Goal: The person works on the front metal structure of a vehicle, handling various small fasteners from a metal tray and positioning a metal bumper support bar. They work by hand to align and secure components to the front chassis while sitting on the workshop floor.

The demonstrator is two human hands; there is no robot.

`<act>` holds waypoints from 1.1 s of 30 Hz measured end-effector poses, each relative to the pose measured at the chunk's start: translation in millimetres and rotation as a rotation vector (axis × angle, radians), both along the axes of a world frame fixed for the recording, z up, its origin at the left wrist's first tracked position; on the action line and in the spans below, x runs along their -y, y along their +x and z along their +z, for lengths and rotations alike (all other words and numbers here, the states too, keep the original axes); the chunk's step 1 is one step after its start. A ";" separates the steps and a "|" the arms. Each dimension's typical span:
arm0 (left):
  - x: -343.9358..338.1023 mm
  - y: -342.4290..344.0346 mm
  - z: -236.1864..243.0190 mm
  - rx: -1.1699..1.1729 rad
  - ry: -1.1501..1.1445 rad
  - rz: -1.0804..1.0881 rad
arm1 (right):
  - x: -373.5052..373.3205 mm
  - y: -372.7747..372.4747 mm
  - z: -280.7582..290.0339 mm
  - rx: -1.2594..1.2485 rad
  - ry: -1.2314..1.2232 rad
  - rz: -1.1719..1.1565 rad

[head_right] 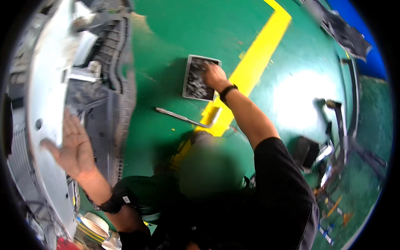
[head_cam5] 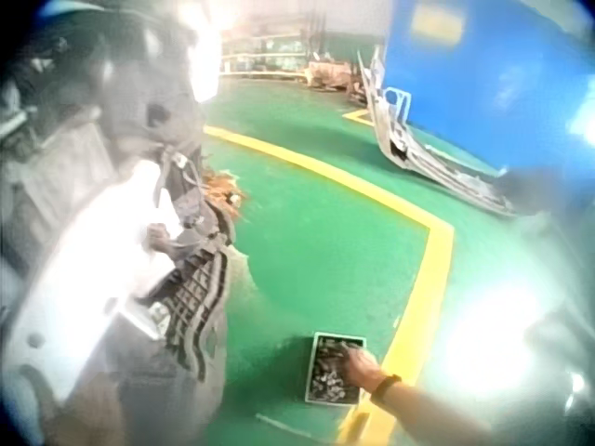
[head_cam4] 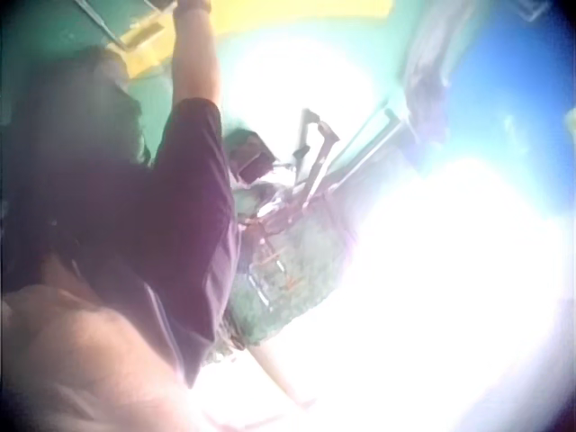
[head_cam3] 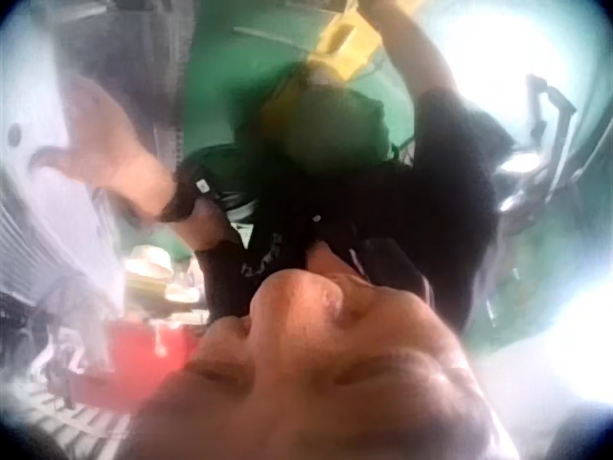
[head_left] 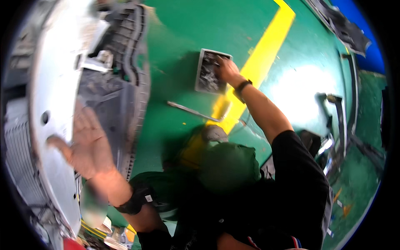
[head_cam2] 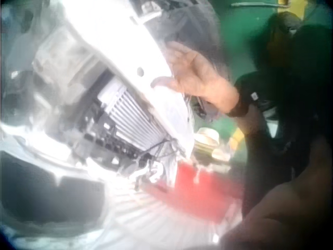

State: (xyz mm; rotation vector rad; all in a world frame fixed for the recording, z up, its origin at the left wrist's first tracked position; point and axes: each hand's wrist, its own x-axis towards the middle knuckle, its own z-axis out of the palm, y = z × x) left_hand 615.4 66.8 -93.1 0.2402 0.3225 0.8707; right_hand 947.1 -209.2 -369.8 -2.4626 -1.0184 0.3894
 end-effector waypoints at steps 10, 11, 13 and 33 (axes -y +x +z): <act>3.3 28.6 -8.1 -0.431 0.305 0.129 | -14.5 -2.9 -15.6 -0.050 -0.150 -0.158; 5.3 30.5 -1.2 -0.447 0.319 0.169 | -22.2 -7.5 11.3 -0.135 -0.135 -0.176; 7.3 37.7 3.6 -0.457 0.342 0.203 | -21.2 -5.5 21.4 -0.037 0.030 -0.162; 6.2 54.9 -13.6 -0.395 0.472 0.356 | -261.2 -57.7 422.5 0.010 1.078 0.280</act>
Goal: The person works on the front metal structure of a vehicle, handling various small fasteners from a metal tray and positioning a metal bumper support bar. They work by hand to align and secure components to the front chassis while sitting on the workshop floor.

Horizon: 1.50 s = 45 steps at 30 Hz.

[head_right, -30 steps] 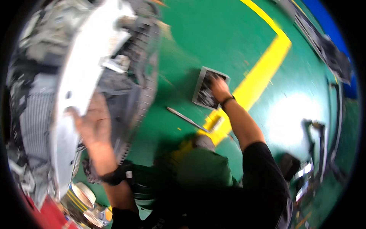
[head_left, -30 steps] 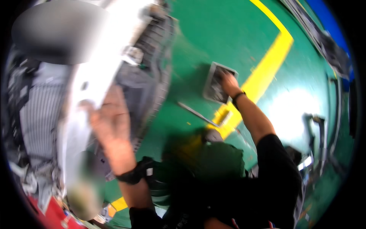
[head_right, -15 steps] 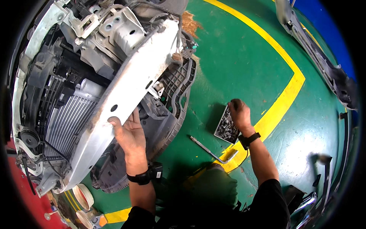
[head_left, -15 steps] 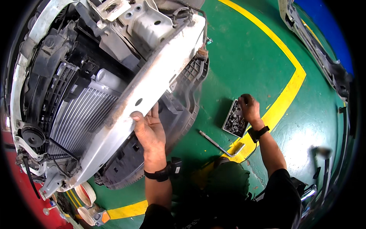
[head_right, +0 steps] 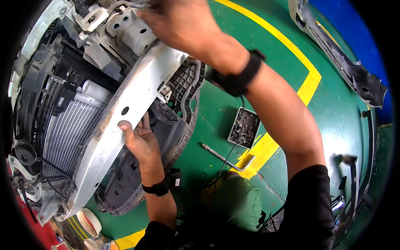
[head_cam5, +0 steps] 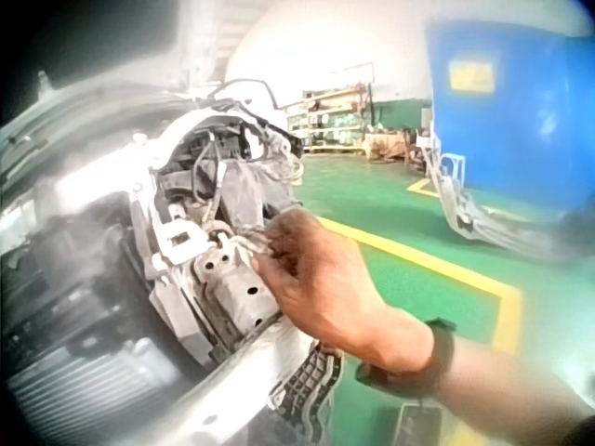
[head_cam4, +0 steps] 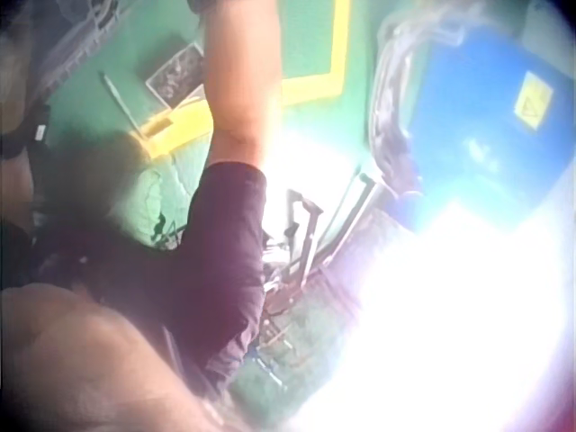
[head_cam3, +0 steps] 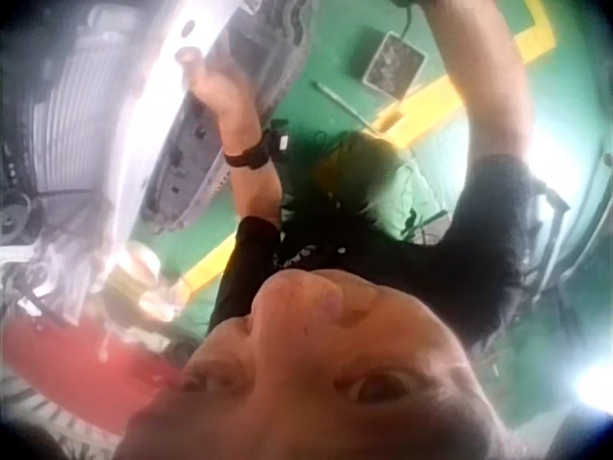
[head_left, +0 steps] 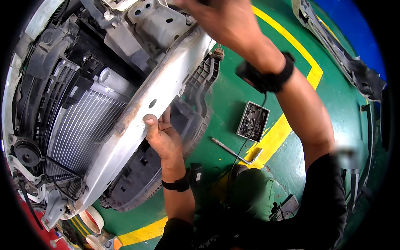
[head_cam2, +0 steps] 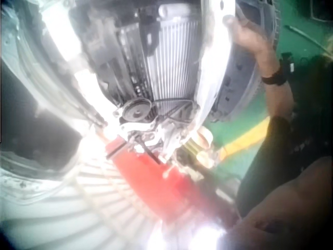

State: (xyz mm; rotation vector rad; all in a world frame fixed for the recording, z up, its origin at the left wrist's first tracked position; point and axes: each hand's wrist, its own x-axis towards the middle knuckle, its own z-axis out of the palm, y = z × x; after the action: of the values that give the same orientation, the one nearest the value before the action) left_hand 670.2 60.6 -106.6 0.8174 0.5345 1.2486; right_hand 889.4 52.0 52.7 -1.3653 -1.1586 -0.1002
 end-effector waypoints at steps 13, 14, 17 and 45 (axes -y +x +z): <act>-1.1 -1.6 -2.8 -0.084 -0.109 0.042 | -67.6 8.1 -19.5 0.302 -0.318 -0.201; -0.2 -0.7 -4.4 -0.086 -0.108 0.052 | -67.2 9.2 -20.5 0.332 -0.319 -0.176; -0.3 0.4 -5.1 -0.096 -0.114 0.073 | -67.5 11.0 -25.2 0.492 -0.206 -0.132; 2.7 3.6 -0.2 -0.112 -0.081 0.035 | -90.7 -35.3 -1.0 0.587 -0.789 -0.319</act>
State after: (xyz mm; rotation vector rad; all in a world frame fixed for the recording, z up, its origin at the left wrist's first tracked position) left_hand 673.9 57.9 -106.8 0.8158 0.6881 1.2102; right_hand 854.1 142.8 51.6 -2.3217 -1.5335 -0.3125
